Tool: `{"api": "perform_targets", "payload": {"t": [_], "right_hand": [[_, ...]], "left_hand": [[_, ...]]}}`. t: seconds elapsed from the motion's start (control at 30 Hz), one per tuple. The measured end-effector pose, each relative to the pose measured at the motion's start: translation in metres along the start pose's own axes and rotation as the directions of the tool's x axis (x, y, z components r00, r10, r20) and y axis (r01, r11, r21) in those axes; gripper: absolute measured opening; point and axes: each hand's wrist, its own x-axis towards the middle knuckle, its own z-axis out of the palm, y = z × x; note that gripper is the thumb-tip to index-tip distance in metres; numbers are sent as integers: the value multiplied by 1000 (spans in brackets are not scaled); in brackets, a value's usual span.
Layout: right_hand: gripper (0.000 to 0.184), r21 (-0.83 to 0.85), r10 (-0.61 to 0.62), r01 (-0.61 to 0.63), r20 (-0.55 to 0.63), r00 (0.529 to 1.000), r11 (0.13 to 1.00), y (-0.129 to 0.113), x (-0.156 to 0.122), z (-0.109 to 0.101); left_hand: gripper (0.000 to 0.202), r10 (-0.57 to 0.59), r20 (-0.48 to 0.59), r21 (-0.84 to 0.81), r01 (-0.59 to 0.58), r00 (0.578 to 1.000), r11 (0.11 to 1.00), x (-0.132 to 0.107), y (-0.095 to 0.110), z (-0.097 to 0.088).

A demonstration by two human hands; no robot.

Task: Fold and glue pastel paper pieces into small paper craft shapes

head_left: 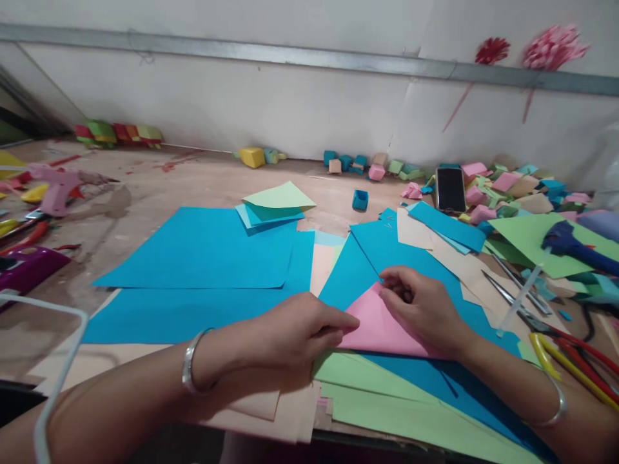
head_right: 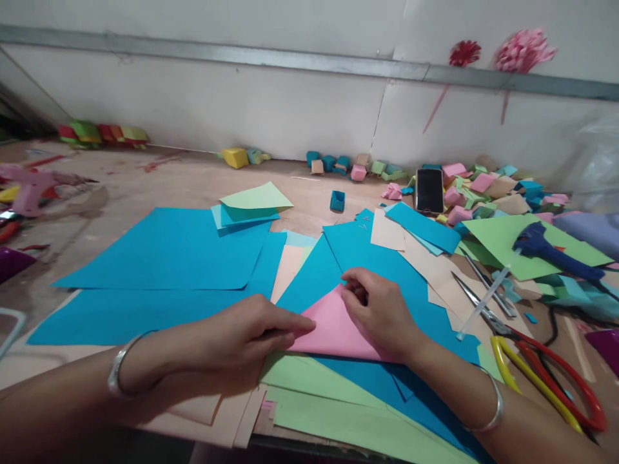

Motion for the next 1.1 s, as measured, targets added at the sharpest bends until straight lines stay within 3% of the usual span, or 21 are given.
{"api": "perform_targets", "payload": {"t": [0.13, 0.27, 0.47, 0.6, 0.7, 1.0, 1.1], "right_hand": [[11, 1, -21, 21, -8, 1000, 1000, 1, 1, 1], [11, 68, 1, 0, -18, 1000, 998, 3, 3, 0], [13, 159, 60, -56, -24, 998, 986, 3, 6, -1], [19, 208, 66, -61, -17, 998, 976, 3, 5, -1], [22, 208, 81, -75, -17, 997, 975, 3, 5, -3], [21, 151, 93, -98, 37, 995, 984, 0, 14, -10], [21, 136, 84, -90, 44, 995, 987, 1, 14, -10]], "left_hand": [[9, -19, 42, 238, 8, 999, 971, 2, 4, -5], [15, -56, 54, 282, 39, 997, 959, 1, 5, -9], [9, -120, -78, 17, 121, 990, 992, 12, 1, -11], [5, -278, -10, -272, 265, 961, 925, 22, -4, -8], [5, -298, -11, -410, 268, 954, 872, 24, -9, -4], [3, -343, -31, -535, 274, 939, 799, 25, -18, 2], [11, -331, -40, -502, 267, 943, 823, 24, -19, 4]]}}
